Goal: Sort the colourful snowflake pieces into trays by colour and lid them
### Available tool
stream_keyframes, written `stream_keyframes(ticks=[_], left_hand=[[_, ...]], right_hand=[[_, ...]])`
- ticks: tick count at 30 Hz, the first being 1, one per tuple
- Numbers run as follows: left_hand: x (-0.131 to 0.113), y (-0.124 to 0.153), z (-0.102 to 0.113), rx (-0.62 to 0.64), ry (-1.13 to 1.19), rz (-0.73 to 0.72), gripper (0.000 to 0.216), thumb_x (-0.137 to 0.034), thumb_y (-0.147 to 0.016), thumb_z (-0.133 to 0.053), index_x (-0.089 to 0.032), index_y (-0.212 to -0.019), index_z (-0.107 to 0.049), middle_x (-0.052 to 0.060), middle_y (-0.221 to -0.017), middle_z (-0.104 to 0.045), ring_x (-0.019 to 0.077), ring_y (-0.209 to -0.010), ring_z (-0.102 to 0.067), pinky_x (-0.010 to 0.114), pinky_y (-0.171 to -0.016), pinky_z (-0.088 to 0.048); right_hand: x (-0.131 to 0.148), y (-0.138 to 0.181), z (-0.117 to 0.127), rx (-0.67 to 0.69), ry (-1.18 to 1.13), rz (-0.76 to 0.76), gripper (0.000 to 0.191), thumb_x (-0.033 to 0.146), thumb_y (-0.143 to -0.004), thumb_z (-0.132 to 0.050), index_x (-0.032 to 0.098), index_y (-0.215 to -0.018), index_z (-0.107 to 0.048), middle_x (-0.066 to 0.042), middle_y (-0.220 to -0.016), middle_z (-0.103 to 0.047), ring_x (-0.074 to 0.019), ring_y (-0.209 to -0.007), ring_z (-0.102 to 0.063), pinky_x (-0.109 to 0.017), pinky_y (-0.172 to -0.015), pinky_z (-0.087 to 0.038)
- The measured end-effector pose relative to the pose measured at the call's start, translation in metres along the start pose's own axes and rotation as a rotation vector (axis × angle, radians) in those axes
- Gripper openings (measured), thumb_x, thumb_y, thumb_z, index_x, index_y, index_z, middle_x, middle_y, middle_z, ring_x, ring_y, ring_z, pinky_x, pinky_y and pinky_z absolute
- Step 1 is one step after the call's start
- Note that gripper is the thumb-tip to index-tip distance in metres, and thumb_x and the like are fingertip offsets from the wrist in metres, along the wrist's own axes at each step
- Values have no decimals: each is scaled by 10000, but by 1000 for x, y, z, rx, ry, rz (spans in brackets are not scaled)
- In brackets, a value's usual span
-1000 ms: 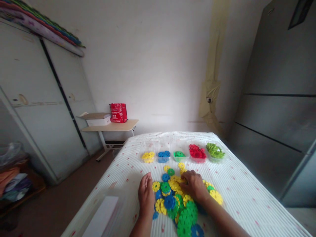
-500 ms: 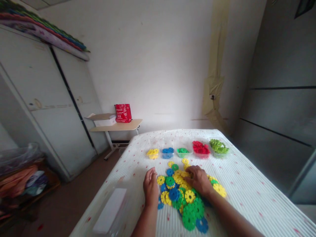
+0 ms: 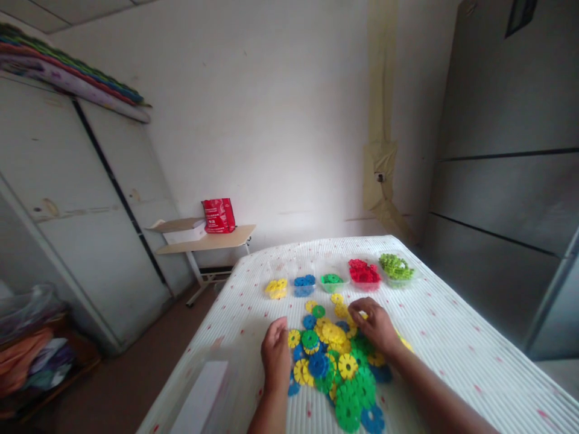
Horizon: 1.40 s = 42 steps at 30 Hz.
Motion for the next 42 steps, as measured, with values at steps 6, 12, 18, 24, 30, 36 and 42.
stream_keyframes(ticks=[6, 12, 18, 24, 30, 36, 42], left_hand=[[-2, 1, -2, 1, -9, 9, 301, -361, -608, -612, -155, -822, -665, 99, -906, -702, 247, -908, -632, 373, -872, -463], [5, -2, 1, -6, -14, -9, 302, -353, -629, -616, -151, -847, -668, 88, -919, -700, 238, -914, -630, 363, -874, -462], [7, -3, 3, -14, -13, -2, 323, -377, -644, -629, -152, -872, -670, 87, -927, -702, 235, -909, -636, 356, -866, -470], [3, 0, 2, -21, -38, 4, 306, -372, -653, -617, -156, -860, -680, 86, -933, -701, 229, -912, -634, 348, -871, -464], [6, -1, 3, -42, 8, 26, 292, -356, -646, -628, -156, -854, -674, 89, -924, -701, 227, -894, -640, 346, -849, -476], [9, -2, 5, -65, 56, 19, 294, -358, -665, -616, -147, -863, -669, 97, -905, -698, 222, -881, -641, 353, -845, -477], [11, -3, 6, -63, 67, 19, 284, -360, -664, -618, -154, -852, -674, 85, -888, -701, 212, -862, -645, 341, -835, -484]], right_hand=[[-17, -4, 8, -36, 54, -27, 285, 316, -812, -404, 164, -855, -641, -87, -860, -672, -190, -786, -610, -294, -741, -461], [25, -24, -46, 269, 321, 22, 268, 228, -818, -455, 192, -1019, -629, -59, -1014, -674, -172, -930, -615, -238, -789, -433], [41, -52, -93, 378, 467, -50, 301, 199, -748, -558, 163, -1040, -621, -137, -1025, -662, -246, -933, -629, -312, -746, -464], [44, -59, -107, 434, 570, -59, 286, 165, -724, -561, 147, -998, -641, -172, -1033, -647, -273, -936, -627, -344, -730, -469], [63, -53, -88, 486, 532, 107, 319, 286, -758, -530, 201, -1043, -645, -99, -1043, -668, -234, -950, -615, -306, -766, -442], [100, -23, -93, 633, 504, 345, 341, 337, -713, -601, 255, -1040, -656, -62, -1005, -680, -234, -935, -605, -291, -753, -427], [98, -11, -109, 692, 559, 376, 332, 365, -698, -641, 214, -993, -660, -95, -998, -668, -255, -910, -605, -317, -720, -435]])
Point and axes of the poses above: each hand's wrist, its own y-axis away from the middle knuckle, its own z-axis out of the back of the hand, x = y × z, the point moved 8 cm from there along -y, towards the middle knuckle
